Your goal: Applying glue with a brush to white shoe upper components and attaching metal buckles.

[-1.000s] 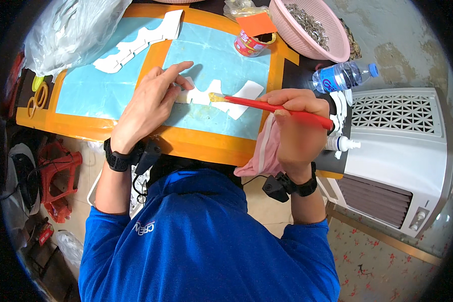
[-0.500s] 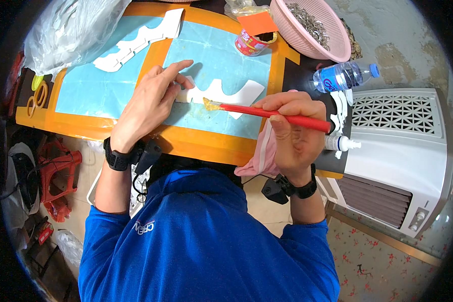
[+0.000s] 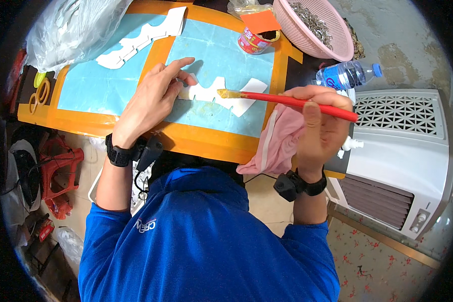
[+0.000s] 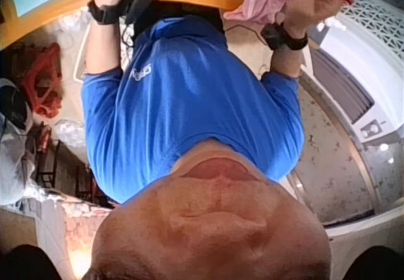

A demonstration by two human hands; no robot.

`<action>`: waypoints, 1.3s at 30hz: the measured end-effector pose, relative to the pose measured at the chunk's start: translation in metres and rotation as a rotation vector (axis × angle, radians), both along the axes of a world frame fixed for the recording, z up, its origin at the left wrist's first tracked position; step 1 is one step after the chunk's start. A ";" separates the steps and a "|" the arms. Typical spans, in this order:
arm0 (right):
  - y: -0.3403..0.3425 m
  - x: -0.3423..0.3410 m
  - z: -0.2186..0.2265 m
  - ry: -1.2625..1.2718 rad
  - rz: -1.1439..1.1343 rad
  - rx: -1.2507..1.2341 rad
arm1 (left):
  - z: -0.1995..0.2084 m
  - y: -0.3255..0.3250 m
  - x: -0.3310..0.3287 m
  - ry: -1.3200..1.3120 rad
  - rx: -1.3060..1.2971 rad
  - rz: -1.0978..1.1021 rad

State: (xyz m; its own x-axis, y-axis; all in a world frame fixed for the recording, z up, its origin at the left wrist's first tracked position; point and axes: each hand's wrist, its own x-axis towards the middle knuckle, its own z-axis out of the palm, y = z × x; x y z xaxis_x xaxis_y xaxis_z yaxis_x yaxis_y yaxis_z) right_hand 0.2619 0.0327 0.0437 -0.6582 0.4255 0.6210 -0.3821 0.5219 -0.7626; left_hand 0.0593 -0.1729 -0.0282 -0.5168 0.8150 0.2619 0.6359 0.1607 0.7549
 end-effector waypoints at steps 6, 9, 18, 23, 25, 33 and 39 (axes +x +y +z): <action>-0.004 -0.002 -0.013 -0.043 0.074 0.006 | 0.001 -0.001 -0.001 -0.023 -0.007 -0.005; -0.008 -0.003 -0.012 -0.042 0.098 -0.043 | 0.001 -0.001 -0.002 -0.039 -0.008 -0.011; -0.004 -0.003 -0.010 -0.029 0.068 -0.094 | 0.003 -0.003 -0.005 -0.130 -0.017 -0.032; -0.005 -0.008 -0.010 -0.016 0.070 -0.073 | 0.004 -0.004 -0.004 -0.122 -0.022 -0.035; -0.008 -0.010 -0.015 -0.032 0.087 -0.019 | 0.004 -0.004 -0.005 -0.119 -0.023 -0.035; -0.009 -0.009 -0.013 -0.052 0.179 -0.020 | 0.003 -0.004 -0.005 -0.118 -0.020 -0.031; -0.012 -0.014 -0.016 -0.014 0.176 -0.102 | 0.003 -0.004 -0.005 -0.107 -0.021 -0.034</action>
State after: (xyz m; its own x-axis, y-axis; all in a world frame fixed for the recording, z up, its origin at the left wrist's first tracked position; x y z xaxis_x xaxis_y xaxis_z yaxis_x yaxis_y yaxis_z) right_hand 0.2475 0.0206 0.0276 -0.7362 0.3635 0.5709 -0.4496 0.3678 -0.8140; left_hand 0.0543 -0.1766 -0.0256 -0.5133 0.8370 0.1898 0.5573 0.1568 0.8154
